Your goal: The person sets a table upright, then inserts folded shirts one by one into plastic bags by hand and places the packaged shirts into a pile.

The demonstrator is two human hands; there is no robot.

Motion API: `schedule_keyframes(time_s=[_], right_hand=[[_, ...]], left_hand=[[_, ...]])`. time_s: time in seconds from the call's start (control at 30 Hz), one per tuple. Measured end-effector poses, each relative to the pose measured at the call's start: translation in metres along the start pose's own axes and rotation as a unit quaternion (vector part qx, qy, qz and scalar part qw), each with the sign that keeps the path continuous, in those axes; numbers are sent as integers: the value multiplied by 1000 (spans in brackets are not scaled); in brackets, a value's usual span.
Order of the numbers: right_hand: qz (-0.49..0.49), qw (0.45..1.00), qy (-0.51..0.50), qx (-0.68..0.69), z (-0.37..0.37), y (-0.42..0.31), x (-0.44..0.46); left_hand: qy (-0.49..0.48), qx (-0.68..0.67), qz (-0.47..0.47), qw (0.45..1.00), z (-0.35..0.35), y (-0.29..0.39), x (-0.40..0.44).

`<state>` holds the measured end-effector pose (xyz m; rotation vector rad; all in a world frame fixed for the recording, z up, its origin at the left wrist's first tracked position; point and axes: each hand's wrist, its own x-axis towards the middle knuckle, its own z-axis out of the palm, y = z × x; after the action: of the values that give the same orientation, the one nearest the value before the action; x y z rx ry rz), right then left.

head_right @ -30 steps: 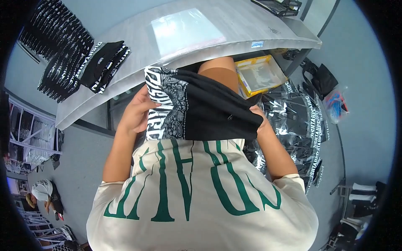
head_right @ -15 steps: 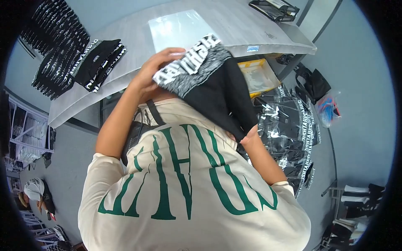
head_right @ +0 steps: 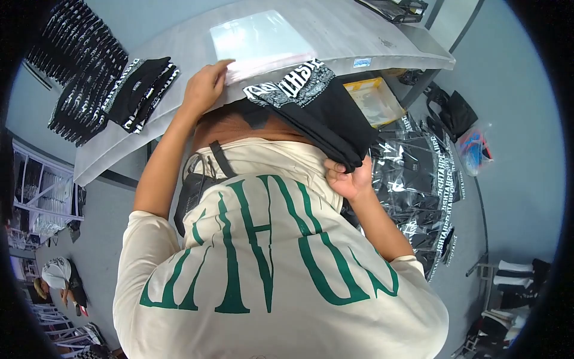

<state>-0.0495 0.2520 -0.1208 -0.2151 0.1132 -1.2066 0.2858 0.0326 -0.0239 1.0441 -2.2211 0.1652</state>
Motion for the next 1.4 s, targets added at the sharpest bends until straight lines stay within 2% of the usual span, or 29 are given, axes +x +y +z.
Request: schedule_keyframes(time_s=[0.03, 0.1, 0.17, 0.27, 0.37, 0.5, 0.57, 0.6, 0.67, 0.7, 0.77, 0.9, 1.0, 1.07, 1.17, 1.27, 1.4], right_hand=[[6, 1000, -18, 3, -2, 1, 2], [12, 999, -38, 5, -2, 2, 4], [30, 996, -81, 14, 2, 3, 6], [39, 995, -89, 8, 0, 5, 8], [40, 996, -84, 6, -1, 7, 9], [40, 997, -68, 7, 5, 12, 8], [50, 998, 1, 29, 18, 14, 6], [50, 998, 1, 29, 18, 15, 5], [47, 999, 9, 25, 18, 16, 5], [47, 999, 9, 25, 18, 16, 6], [60, 998, -5, 30, 17, 17, 6], [67, 998, 4, 23, 14, 20, 7], [49, 999, -7, -17, 7, 23, 9], [54, 998, -10, -10, 7, 24, 8], [61, 998, -12, 1, 4, 23, 9], [55, 998, -24, -7, 6, 24, 10], [59, 998, -39, -2, 11, 24, 10]], left_hand=[[2, 15, -42, 999, -3, 4, 3], [11, 17, -45, 999, -3, 6, 7], [67, -5, 1, 998, 0, 5, 10], [57, -1, 27, 998, 1, 1, 14], [10, 9, 49, 999, 0, -7, 18], [8, 15, 62, 998, -2, -8, 24], [-28, 1, 6, 1000, -4, -5, 26], [-29, 1, 6, 1000, -6, -4, 27], [-62, -25, -53, 996, -8, -3, 30], [-62, -24, -53, 996, -8, -4, 30], [-18, 24, 12, 999, -7, -6, 29], [-56, 30, -22, 998, -7, -6, 28], [-7, -23, 6, 1000, -4, -11, 26], [-55, -74, -51, 994, -4, -18, 31], [-24, -70, -49, 996, -3, -20, 36], [-25, -44, -11, 999, -8, -19, 39], [-23, -55, -17, 998, -14, -10, 41]])
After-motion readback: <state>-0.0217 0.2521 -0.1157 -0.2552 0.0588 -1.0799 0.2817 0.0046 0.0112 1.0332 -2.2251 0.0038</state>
